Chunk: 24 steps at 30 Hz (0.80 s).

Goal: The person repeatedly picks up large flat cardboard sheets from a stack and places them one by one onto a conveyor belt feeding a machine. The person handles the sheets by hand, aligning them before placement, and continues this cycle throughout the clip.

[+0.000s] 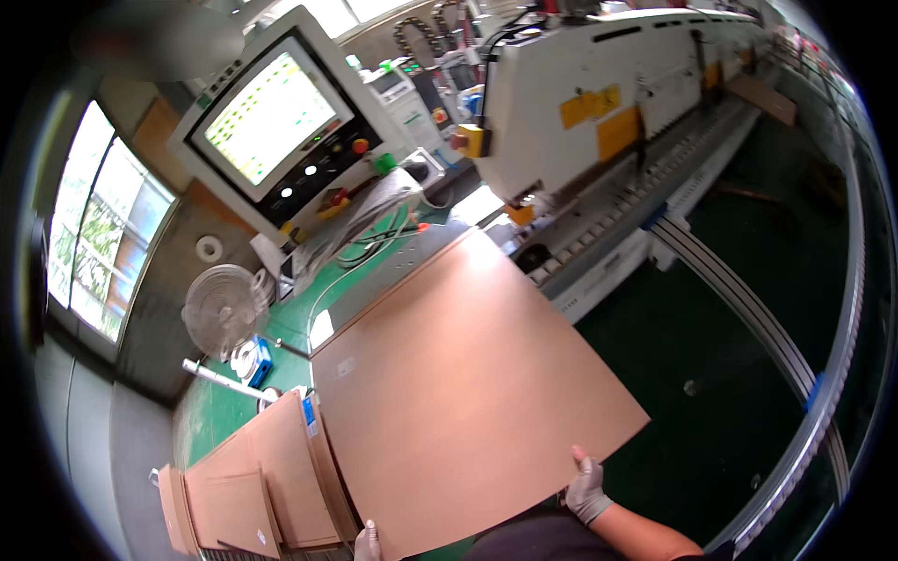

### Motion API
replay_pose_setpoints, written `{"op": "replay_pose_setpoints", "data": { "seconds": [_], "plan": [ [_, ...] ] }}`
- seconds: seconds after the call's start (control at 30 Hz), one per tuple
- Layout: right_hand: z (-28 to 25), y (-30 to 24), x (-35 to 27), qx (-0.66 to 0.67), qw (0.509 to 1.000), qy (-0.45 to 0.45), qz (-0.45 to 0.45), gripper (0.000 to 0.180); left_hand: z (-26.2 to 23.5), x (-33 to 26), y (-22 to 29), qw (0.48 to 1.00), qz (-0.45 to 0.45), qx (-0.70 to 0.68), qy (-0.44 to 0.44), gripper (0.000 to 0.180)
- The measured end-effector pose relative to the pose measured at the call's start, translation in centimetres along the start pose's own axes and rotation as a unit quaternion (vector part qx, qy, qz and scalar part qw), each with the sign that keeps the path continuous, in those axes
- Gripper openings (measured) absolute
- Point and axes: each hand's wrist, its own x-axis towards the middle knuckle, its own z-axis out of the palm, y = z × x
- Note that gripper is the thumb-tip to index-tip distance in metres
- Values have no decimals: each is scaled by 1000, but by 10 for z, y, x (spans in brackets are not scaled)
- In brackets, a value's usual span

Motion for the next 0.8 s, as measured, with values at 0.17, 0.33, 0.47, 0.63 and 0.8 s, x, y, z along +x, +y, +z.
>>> {"op": "replay_pose_setpoints", "data": {
  "seconds": [0.17,0.33,0.47,0.63,0.8],
  "plan": [
    [6,-47,24,65,997,35,-30,34,80,-65,99,944,171,279,38,46],
    [-15,-107,84,124,990,-10,-64,37,114,-30,60,920,127,357,-100,50],
    [-36,-164,117,160,978,-54,-119,54,197,-55,107,950,205,154,-177,55],
    [-41,-201,152,139,972,-63,-179,56,235,-104,162,943,142,203,-222,48],
    [-50,-168,138,144,965,-110,-192,55,311,-83,144,958,54,-1,-281,57]
  ]
}}
